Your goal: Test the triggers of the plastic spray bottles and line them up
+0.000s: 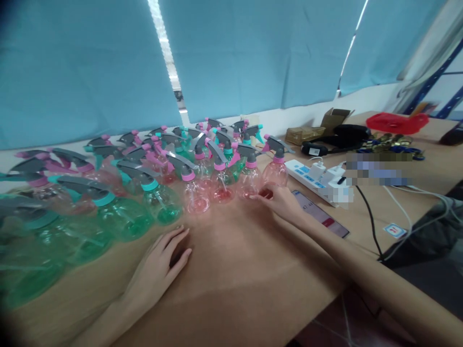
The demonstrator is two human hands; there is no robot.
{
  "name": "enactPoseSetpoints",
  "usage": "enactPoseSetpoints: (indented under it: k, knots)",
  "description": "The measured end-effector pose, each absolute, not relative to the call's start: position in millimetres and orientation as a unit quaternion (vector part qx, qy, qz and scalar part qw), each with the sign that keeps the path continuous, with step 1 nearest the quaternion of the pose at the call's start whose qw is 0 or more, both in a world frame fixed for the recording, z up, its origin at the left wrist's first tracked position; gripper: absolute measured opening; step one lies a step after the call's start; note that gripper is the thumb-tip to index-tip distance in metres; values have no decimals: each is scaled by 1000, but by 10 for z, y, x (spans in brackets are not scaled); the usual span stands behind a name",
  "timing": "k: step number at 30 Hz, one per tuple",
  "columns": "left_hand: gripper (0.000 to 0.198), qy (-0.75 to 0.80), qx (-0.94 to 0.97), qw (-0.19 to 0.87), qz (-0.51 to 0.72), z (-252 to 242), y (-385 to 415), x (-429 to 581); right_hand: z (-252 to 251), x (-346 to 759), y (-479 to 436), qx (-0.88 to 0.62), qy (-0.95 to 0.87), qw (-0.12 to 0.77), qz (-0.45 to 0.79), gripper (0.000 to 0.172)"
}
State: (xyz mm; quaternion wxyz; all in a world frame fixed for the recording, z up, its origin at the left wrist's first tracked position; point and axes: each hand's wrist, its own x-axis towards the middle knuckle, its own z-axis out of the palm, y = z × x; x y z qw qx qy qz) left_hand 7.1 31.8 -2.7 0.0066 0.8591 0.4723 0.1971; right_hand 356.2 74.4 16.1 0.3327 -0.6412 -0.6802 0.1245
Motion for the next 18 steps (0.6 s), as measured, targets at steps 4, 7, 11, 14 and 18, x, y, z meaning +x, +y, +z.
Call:
enactPoseSetpoints:
  k: [4, 7, 11, 14, 18]
  knots:
    - [38, 479, 855, 16, 199, -30, 323, 71, 176, 3647, 817, -643, -681, 326, 125, 34]
    - [36, 480, 853, 20, 203, -33, 325, 71, 210, 3692, 851, -642, -685, 320, 126, 34]
    - [36, 474, 855, 25, 208, -39, 332, 62, 297, 3601, 806, -642, -686, 321, 117, 36]
    - [35, 470, 856, 24, 213, -38, 335, 49, 391, 3380, 770, -614, -711, 321, 123, 34]
    - [31, 459, 856, 18, 238, -8, 326, 41, 523, 3034, 881, -611, -712, 327, 115, 58]
